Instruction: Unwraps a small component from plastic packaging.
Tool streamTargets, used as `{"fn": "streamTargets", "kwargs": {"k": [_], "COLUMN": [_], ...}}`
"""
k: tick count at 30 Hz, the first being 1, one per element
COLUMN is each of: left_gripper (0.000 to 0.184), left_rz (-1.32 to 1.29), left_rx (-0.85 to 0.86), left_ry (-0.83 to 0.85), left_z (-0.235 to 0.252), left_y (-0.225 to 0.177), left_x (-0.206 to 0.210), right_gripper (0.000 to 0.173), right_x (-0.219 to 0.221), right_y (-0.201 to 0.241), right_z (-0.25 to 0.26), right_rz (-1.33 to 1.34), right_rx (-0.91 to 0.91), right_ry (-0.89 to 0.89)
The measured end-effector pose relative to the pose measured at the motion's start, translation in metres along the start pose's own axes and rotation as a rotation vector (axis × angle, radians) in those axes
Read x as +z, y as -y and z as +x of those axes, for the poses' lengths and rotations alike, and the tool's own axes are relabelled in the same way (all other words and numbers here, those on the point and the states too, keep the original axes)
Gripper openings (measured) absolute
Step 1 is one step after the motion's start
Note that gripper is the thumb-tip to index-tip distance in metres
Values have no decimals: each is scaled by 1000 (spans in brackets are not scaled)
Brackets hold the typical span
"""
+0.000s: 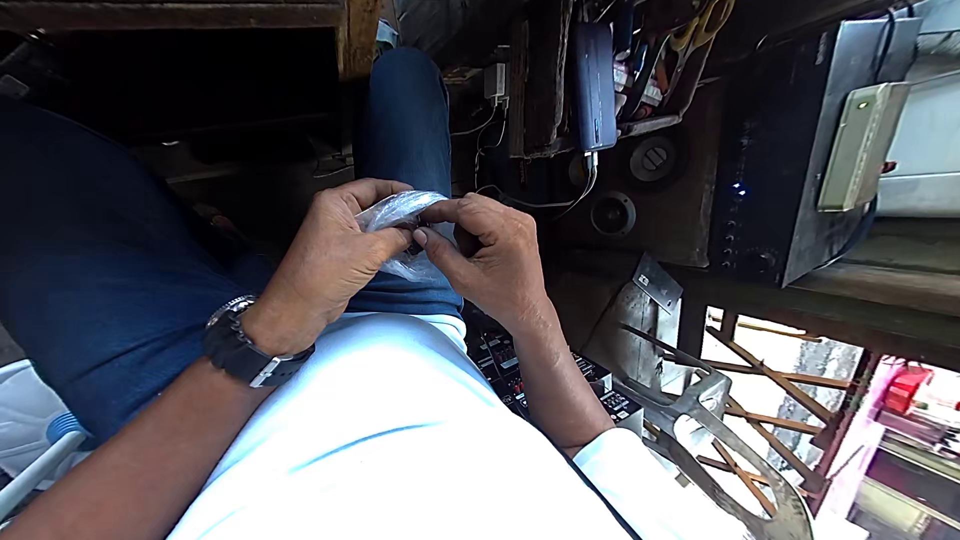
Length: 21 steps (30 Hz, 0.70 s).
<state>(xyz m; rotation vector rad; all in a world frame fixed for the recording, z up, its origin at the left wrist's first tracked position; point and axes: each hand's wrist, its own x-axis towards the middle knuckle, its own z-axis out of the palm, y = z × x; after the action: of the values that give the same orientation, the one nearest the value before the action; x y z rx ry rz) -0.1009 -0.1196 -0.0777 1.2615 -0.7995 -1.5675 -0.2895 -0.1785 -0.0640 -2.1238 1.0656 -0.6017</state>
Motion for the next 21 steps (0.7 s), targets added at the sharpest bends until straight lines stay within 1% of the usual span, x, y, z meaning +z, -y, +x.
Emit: {"fn": "streamTargets", "kwargs": {"k": [2, 5, 9, 12, 15, 18, 21], "left_gripper": [35, 35, 34, 30, 29, 29, 25], "left_rz": [3, 15, 15, 35, 55, 42, -50], "left_rx": [49, 54, 48, 45, 48, 38, -25], "left_ry": [26, 21, 27, 29, 31, 31, 28], "left_z": [-7, -9, -9, -10, -10, -10, -11], "left_y": [1, -1, 0, -1, -1, 0, -2], "left_x": [-2, -3, -2, 0, -1, -1, 0], "right_gripper": [15, 14, 12, 13, 14, 12, 10], "right_x": [2, 3, 4, 6, 8, 7, 6], "right_y": [-3, -4, -3, -1, -1, 1, -2], "right_z": [0, 0, -2, -3, -4, -5, -6], "right_rz": [5, 8, -106, -189, -220, -193, -1], "right_rx": [-22, -45, -58, -83, -93, -66, -23], "right_ry": [-15, -16, -36, -39, -36, -38, -42]}}
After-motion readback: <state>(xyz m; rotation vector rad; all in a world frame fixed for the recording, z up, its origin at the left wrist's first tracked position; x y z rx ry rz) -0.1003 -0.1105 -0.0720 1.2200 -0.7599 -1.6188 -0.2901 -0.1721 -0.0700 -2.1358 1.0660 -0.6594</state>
